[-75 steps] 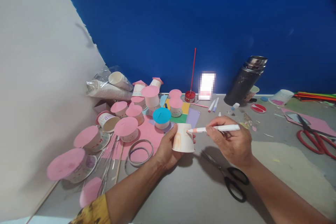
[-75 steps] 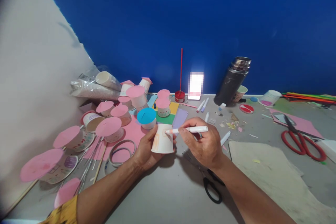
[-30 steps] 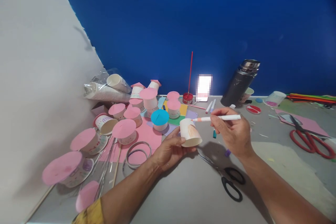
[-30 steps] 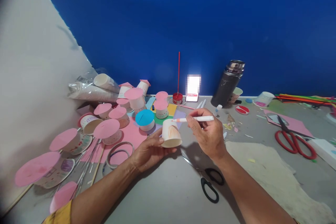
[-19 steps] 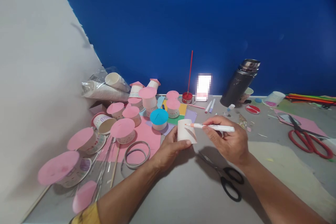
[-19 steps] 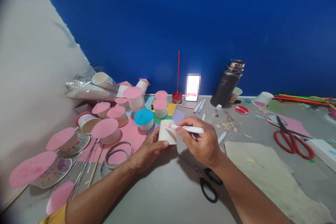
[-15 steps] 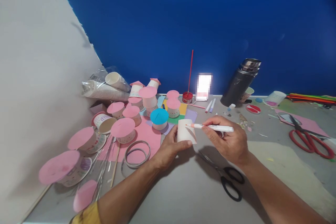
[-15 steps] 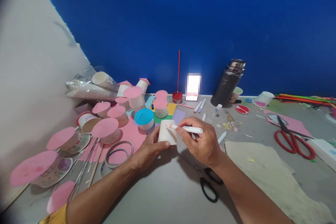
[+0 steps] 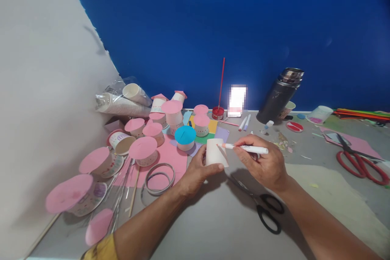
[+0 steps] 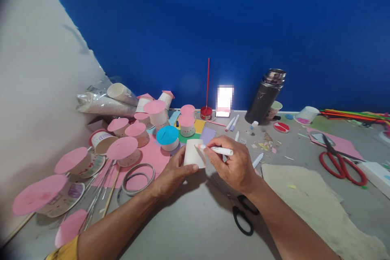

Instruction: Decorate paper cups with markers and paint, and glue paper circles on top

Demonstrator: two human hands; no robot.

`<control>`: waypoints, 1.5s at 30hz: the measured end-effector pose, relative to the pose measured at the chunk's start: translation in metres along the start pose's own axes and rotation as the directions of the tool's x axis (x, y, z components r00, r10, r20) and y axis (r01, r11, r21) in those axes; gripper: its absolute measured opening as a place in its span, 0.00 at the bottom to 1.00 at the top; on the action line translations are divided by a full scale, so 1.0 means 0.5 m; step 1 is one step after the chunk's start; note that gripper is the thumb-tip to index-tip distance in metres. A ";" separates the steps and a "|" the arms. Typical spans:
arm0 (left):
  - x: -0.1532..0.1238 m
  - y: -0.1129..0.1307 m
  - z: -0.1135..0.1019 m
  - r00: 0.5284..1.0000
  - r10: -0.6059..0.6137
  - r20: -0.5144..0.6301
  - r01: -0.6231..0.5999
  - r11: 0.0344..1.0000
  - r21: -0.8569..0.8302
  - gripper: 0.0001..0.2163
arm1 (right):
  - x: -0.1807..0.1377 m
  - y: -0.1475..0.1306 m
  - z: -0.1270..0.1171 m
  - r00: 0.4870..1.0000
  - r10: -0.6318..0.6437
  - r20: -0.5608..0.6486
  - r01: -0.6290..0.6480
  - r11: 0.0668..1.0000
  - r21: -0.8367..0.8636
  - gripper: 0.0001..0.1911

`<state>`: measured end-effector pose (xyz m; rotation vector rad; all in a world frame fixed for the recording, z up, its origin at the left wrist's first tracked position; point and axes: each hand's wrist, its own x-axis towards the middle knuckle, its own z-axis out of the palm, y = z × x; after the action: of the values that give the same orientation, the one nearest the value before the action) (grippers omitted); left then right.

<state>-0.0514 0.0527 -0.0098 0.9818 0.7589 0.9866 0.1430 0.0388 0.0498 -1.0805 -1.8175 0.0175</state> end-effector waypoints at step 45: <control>0.005 0.007 0.011 0.999 -0.014 0.041 0.020 0.990 -0.139 0.29 | -0.002 -0.008 0.003 0.996 -0.082 -0.044 0.085 0.994 0.062 0.06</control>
<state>-0.0467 0.0542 -0.0046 0.8696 0.6549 0.9887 0.1392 0.0364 0.0502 -0.9527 -1.8114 0.0028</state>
